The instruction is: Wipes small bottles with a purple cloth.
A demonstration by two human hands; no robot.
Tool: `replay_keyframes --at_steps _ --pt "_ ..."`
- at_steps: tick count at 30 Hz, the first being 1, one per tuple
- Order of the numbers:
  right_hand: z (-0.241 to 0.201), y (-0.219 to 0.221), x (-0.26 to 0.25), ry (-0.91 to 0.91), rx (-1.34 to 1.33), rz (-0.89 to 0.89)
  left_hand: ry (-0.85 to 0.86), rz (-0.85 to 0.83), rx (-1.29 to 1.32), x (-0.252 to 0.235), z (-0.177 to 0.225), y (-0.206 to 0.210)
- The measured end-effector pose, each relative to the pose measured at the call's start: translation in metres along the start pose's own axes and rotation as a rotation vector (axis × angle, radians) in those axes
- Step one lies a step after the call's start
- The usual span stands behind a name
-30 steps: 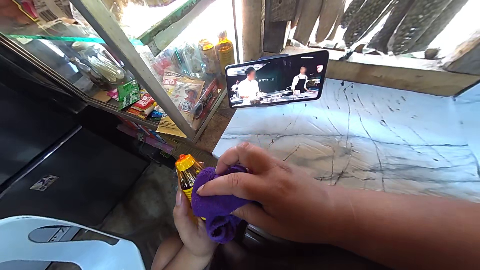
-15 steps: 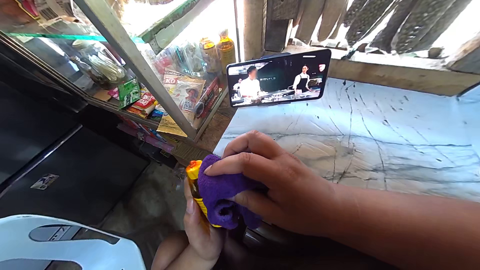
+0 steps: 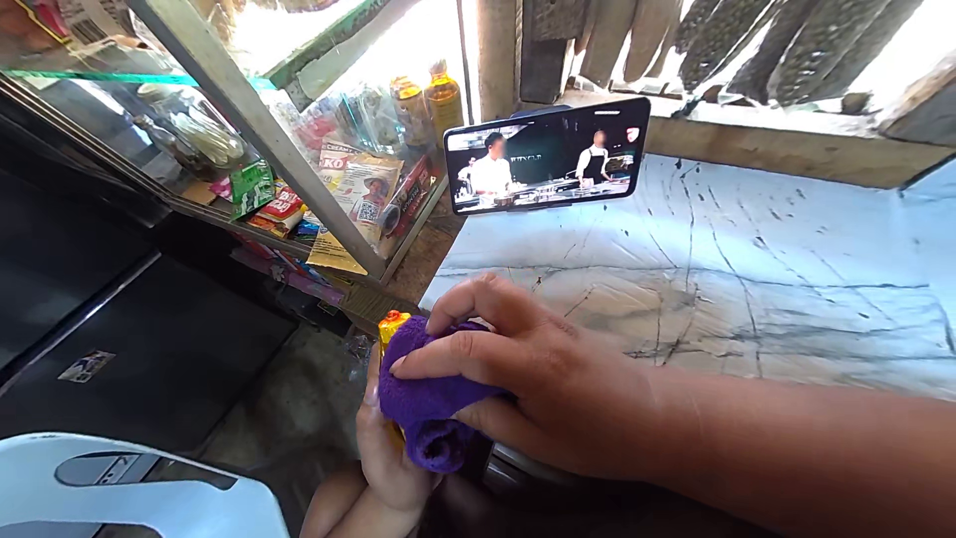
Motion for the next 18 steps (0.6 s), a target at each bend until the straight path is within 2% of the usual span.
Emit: replay_keyframes --at_steps 4,8,12,18 --pt "0.000 0.004 0.002 -0.022 0.016 -0.090 -0.076 0.076 0.163 -0.008 0.009 0.005" --pt "-0.001 0.006 0.004 -0.046 0.026 -0.168 -0.089 0.121 0.191 -0.014 0.012 0.002" --pt "0.000 0.005 0.004 -0.034 0.012 -0.145 -0.091 0.120 0.241 -0.015 0.014 0.004" --pt "0.001 -0.001 -0.001 0.026 -0.063 -0.008 0.018 0.071 0.047 -0.008 0.007 0.002"
Point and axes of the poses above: each hand's wrist, its own x-axis away from the middle knuckle, its own y-axis out of the palm, z = x × y, the point moved 2 cm from there along -x, towards the middle knuckle, and after that the axes turned 10 degrees about -x, right-handed, at the moved point
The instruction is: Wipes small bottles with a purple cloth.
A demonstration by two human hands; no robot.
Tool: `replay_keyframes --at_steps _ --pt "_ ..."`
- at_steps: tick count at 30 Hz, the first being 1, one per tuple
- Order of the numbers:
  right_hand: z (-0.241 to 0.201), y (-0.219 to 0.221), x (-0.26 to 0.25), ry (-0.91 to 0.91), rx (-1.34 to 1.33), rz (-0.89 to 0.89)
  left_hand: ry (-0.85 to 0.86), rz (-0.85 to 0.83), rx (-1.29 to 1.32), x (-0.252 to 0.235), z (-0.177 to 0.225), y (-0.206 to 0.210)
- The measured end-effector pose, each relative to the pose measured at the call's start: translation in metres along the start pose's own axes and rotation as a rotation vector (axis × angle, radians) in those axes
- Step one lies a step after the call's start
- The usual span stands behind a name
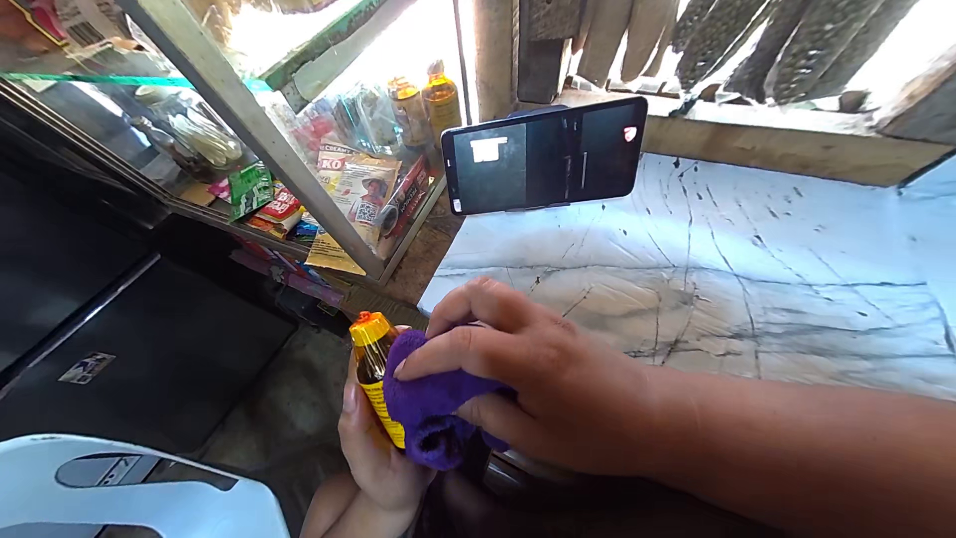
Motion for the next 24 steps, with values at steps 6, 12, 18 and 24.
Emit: replay_keyframes --at_steps 6,12,18,24 --pt "0.002 -0.003 -0.001 0.028 -0.002 0.080 -0.015 -0.106 -0.066 0.009 -0.009 -0.002" --pt "0.003 -0.002 0.000 0.042 0.026 0.067 0.016 -0.147 -0.130 0.013 -0.011 -0.002" --pt "0.002 -0.002 0.000 0.046 0.033 0.046 0.019 -0.135 -0.166 0.013 -0.011 -0.003" --pt "0.001 -0.002 0.000 0.049 0.036 0.033 0.037 -0.130 -0.203 0.014 -0.011 -0.005"
Point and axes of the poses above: each hand's wrist, its own x-axis away from the middle knuckle, its own y-axis out of the palm, z = x × y, the point moved 2 cm from there along -x, towards the middle knuckle, and after that the axes turned 10 degrees about -x, right-handed, at the moved point
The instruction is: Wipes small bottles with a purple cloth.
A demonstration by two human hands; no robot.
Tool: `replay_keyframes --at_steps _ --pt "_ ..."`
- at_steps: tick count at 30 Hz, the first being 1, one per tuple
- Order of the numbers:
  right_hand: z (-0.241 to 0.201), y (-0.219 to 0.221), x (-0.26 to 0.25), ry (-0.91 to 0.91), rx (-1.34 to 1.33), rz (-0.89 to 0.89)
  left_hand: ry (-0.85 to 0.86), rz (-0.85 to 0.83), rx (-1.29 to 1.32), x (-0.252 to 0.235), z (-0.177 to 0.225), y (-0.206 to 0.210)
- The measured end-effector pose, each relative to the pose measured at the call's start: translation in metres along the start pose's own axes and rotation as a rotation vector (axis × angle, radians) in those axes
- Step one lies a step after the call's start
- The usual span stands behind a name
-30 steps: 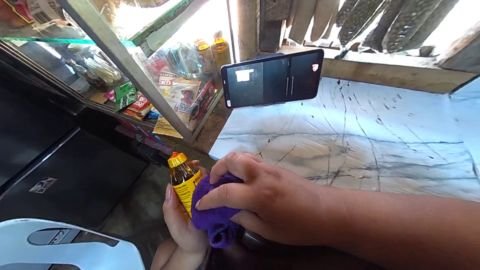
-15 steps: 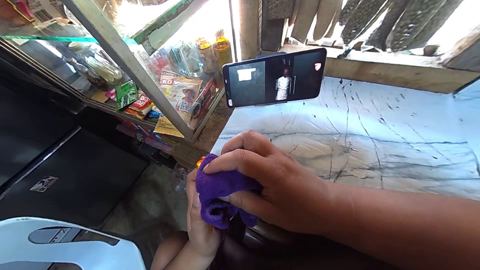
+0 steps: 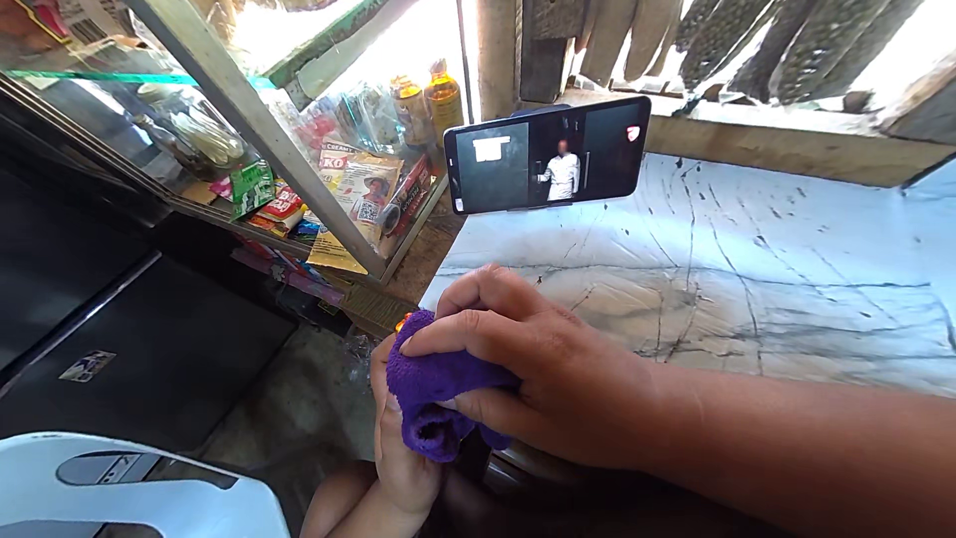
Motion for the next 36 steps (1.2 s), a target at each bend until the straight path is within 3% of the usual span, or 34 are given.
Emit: replay_keyframes --at_steps 12,36 --pt "-0.0011 0.0016 0.0001 -0.015 -0.014 -0.063 0.041 0.055 -0.088 -0.0068 0.0037 -0.0027" --pt "-0.0021 0.0029 0.0008 -0.044 0.020 -0.104 -0.021 0.080 0.029 -0.0086 0.0051 -0.0013"
Point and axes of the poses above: each hand's wrist, its own x-axis away from the middle knuckle, its own y-axis out of the palm, z = x × y, the point moved 2 cm from there along -x, towards the middle knuckle, and after that the axes turned 10 degrees about -x, right-handed, at the moved point
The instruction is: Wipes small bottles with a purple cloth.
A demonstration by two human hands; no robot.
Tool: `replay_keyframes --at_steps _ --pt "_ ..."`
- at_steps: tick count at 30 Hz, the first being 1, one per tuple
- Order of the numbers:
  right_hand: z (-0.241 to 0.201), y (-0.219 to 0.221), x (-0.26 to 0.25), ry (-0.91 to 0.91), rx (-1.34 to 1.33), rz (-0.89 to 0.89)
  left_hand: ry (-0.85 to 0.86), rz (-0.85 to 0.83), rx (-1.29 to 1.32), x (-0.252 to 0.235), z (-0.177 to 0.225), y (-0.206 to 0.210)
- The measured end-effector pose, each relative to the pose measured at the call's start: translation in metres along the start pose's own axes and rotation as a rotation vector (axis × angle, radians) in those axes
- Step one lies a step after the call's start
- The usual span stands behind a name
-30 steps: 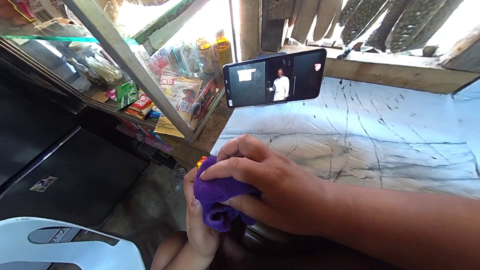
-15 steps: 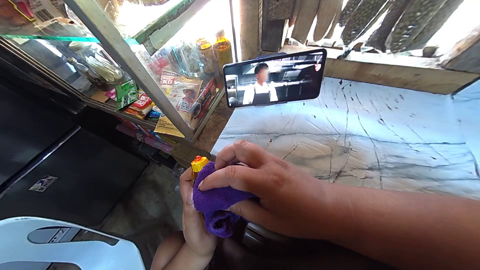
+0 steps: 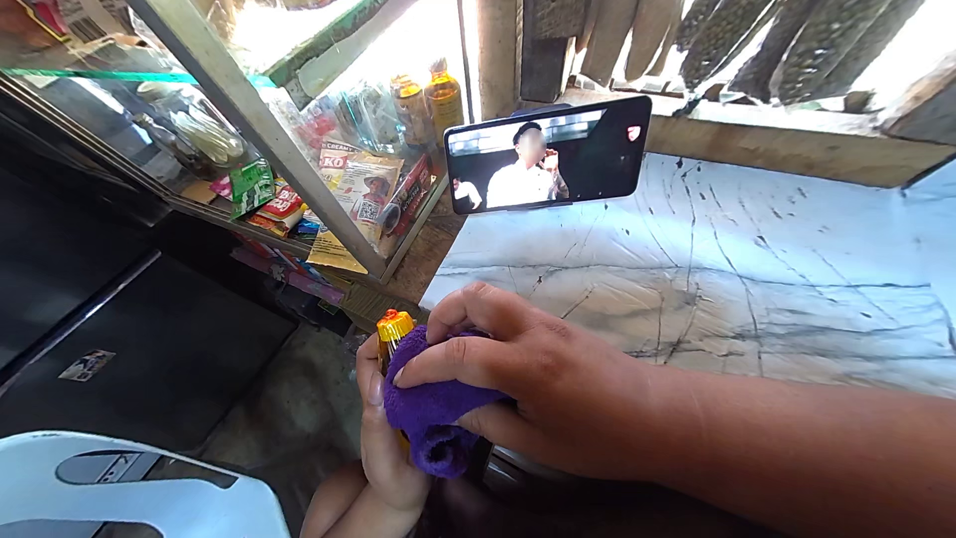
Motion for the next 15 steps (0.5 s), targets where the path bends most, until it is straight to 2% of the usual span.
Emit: replay_keyframes --at_steps 15 --pt "0.0007 -0.0002 0.0006 0.007 0.004 -0.003 -0.020 0.001 0.073 -0.0005 -0.0007 0.0023"
Point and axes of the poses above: each hand's wrist, its own x-axis away from the middle knuckle, its own y-axis out of the palm, z = x × y, the point moved 2 cm from there along -x, towards the middle knuckle, and after that the axes turned 10 degrees about -x, right-handed, at the moved point
